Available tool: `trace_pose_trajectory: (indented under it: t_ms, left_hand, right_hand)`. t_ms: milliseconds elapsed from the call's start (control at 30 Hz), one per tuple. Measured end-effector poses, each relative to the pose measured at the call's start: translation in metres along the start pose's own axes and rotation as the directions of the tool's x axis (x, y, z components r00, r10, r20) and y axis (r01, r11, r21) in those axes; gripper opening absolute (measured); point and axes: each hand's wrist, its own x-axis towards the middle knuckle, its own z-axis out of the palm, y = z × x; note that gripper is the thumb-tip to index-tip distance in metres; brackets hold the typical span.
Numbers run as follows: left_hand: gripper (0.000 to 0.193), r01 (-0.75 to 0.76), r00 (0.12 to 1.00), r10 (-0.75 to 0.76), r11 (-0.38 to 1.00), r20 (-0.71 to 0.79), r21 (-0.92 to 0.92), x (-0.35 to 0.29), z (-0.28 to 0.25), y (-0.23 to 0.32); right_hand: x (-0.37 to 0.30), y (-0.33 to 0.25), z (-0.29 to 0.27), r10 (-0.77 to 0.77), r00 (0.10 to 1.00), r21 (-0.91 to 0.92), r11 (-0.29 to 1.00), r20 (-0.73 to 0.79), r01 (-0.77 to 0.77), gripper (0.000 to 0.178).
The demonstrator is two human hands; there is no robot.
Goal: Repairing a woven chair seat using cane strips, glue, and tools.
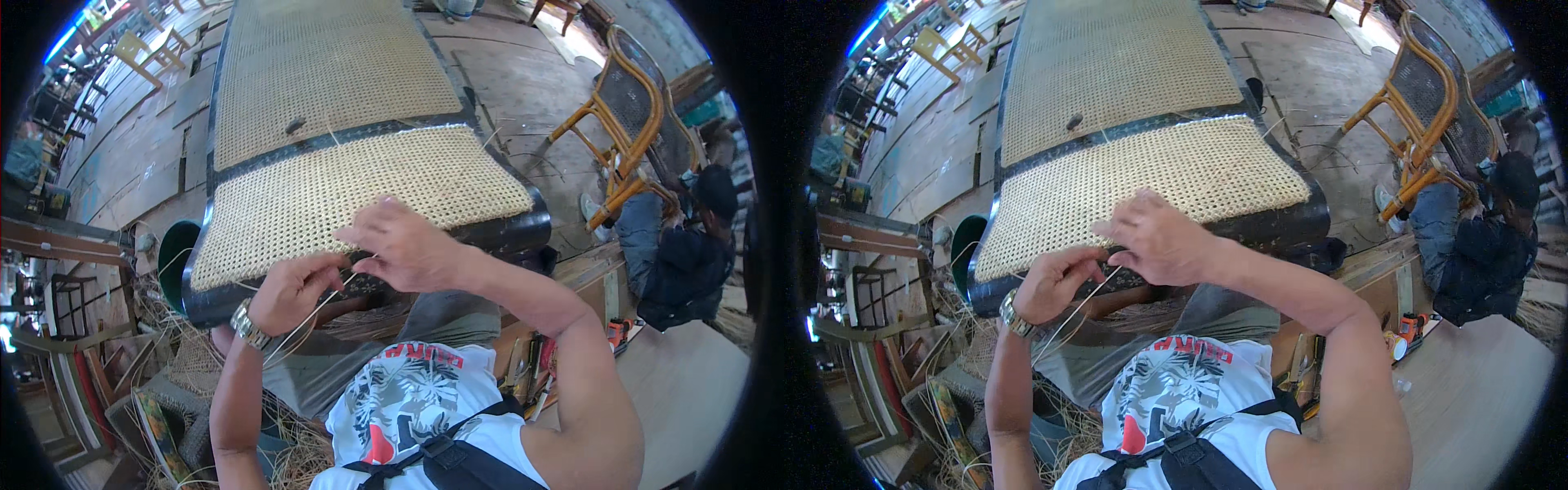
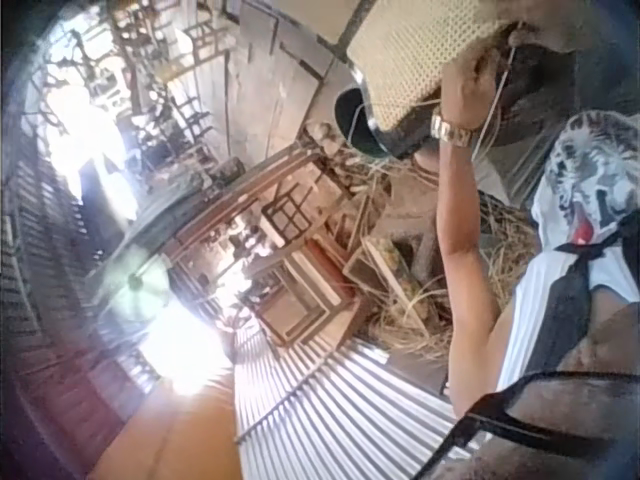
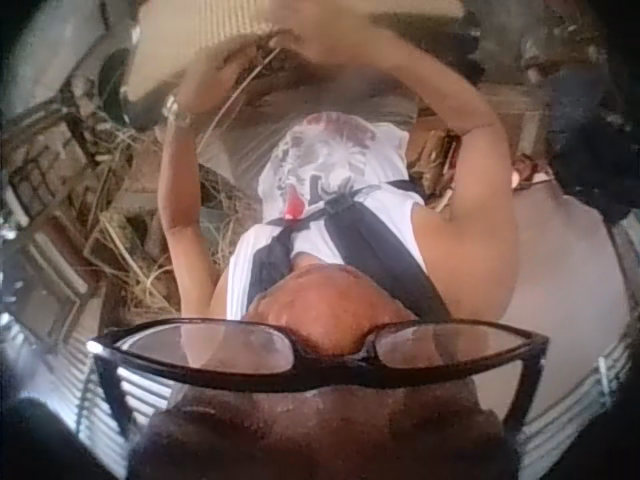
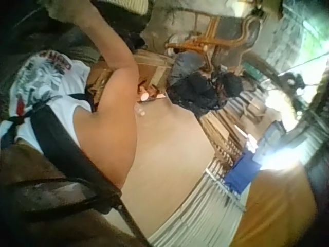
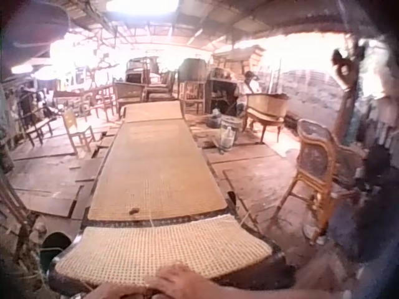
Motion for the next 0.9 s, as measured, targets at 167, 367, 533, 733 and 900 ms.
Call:
trace_pose_trajectory:
  t_ms: [167, 367, 533, 733, 900]
  left_hand:
    - [0.017, 0.107, 0.991, -0.097, 0.988, -0.087, 0.113, -0.025, -0.019, -0.008]
    - [0.013, 0.299, 0.894, -0.15, 0.901, -0.421, 0.314, -0.095, -0.098, -0.073]
    - [0.012, 0.426, 0.767, -0.206, 0.872, -0.607, 0.242, -0.186, -0.16, -0.12]
    - [0.015, 0.46, 0.772, -0.274, 0.863, -0.573, 0.208, -0.195, -0.19, -0.151]
    - [0.025, 0.53, 0.739, -0.286, 0.806, -0.61, 0.265, -0.193, -0.216, -0.175]
  right_hand:
    - [-0.008, 0.036, 0.0, 0.005, 0.993, 0.075, 0.997, 0.114, -0.013, 0.013]
    - [-0.032, 0.117, -0.067, 0.315, 0.947, 0.149, 0.936, 0.058, -0.32, 0.018]
    - [-0.052, 0.171, -0.122, 0.512, 0.859, 0.109, 0.856, -0.032, -0.506, 0.02]
    - [-0.126, 0.204, -0.167, 0.764, 0.632, 0.34, 0.633, -0.129, -0.696, 0.015]
    - [-0.161, 0.261, -0.207, 0.705, 0.633, -0.223, 0.593, -0.319, -0.774, 0.033]
